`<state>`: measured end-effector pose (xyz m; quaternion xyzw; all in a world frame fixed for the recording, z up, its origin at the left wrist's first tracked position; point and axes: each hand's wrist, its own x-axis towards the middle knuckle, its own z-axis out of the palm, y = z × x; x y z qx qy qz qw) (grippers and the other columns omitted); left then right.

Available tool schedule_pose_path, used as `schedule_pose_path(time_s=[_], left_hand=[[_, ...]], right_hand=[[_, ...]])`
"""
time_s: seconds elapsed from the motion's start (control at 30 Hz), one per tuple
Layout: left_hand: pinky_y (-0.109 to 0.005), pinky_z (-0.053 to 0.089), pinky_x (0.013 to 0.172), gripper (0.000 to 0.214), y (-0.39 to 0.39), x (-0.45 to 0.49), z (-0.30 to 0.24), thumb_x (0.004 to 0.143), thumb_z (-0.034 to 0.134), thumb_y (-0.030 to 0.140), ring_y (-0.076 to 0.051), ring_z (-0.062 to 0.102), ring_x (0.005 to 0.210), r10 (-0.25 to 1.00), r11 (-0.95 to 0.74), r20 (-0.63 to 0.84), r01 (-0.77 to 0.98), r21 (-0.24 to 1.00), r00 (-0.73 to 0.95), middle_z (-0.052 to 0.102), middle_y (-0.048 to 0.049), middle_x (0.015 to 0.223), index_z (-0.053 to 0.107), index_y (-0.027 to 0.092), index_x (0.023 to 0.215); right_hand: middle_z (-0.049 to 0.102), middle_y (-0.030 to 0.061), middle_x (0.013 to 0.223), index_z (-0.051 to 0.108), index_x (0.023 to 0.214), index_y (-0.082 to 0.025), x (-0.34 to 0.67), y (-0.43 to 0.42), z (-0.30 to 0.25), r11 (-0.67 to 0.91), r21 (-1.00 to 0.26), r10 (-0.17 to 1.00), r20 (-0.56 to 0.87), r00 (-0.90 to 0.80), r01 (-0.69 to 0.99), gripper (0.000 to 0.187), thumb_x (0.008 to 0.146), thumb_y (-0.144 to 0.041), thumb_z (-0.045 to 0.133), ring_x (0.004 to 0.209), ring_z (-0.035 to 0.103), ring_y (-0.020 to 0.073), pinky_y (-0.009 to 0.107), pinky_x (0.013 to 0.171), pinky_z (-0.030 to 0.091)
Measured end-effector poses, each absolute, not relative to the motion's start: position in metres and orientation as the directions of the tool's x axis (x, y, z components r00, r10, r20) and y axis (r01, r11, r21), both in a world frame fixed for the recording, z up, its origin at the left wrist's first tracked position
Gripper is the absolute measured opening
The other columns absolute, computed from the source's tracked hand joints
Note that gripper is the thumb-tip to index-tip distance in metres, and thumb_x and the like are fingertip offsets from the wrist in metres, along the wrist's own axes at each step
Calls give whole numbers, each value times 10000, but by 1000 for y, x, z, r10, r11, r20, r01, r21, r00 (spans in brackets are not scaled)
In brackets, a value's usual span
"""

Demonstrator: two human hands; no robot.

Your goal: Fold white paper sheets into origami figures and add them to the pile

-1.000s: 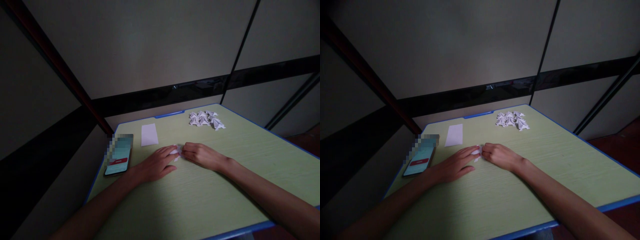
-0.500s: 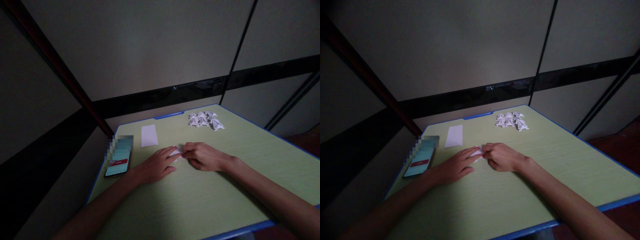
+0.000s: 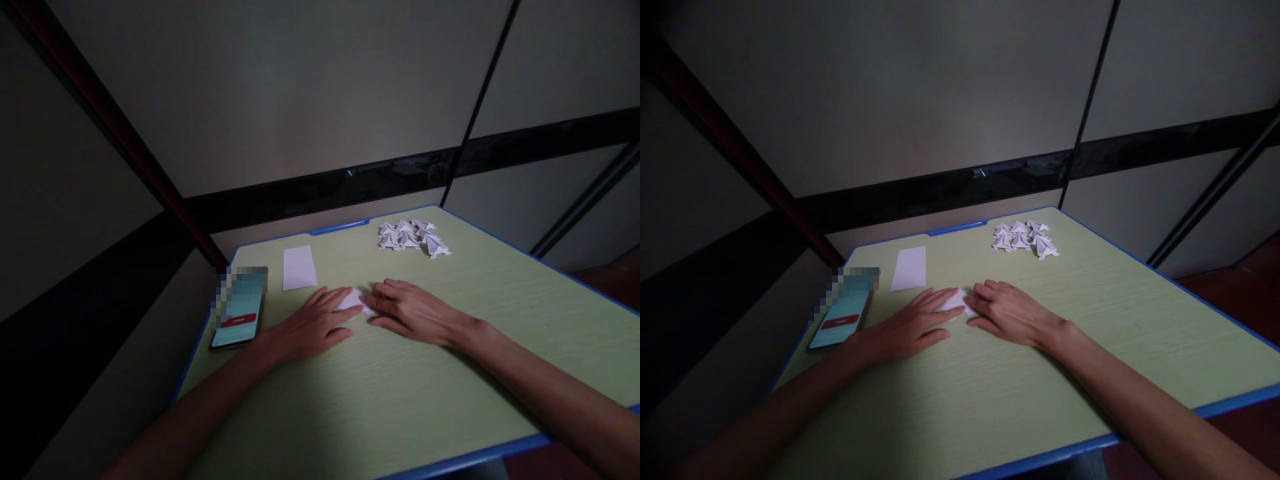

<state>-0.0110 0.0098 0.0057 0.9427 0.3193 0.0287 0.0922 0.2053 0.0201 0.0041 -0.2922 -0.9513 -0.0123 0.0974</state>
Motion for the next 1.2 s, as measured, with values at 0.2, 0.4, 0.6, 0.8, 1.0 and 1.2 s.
schedule_pose_path(time_s=[0.2,0.4,0.6,0.8,1.0,1.2], left_hand=[[-397,152,1004,436,11,-12,5,832,323,341,-198,145,1253,600,-783,9,584,214,800,218,-100,1359,307,218,1250],[-387,165,1003,439,10,-10,3,830,325,335,-205,110,1258,617,-767,-2,602,219,787,189,-126,1362,322,190,1244],[-382,167,1004,421,11,-12,0,824,336,341,-204,116,1257,604,-780,14,588,212,797,188,-120,1362,366,188,1215],[-403,170,997,442,13,-13,0,822,332,369,-222,136,1252,607,-781,17,593,194,794,197,-116,1360,337,212,1235],[-399,170,995,452,13,-13,0,825,326,371,-223,139,1251,609,-780,19,594,197,793,188,-120,1363,309,225,1252],[-404,175,992,446,13,-14,-1,828,316,377,-225,140,1251,602,-784,31,582,216,798,181,-110,1367,309,237,1251]], right_hand=[[483,83,831,525,1043,-132,200,18,3,796,-39,601,175,-780,605,417,844,-400,275,745,456,184,327,663,379],[471,87,850,520,1034,-135,194,21,3,770,-56,634,179,-752,636,437,841,-427,258,748,466,183,315,636,361],[460,91,846,515,1047,-138,191,28,4,774,-70,631,173,-756,630,466,837,-449,239,748,462,190,327,646,370],[453,83,838,547,990,-130,197,26,9,798,-97,603,148,-784,595,444,845,-422,246,718,471,169,324,668,384],[461,56,780,564,847,-134,202,20,11,810,-103,586,126,-800,577,416,854,-400,244,655,477,141,297,636,380],[474,39,738,573,827,-142,207,17,12,828,-78,560,133,-817,555,394,857,-379,260,615,471,127,276,604,367]])
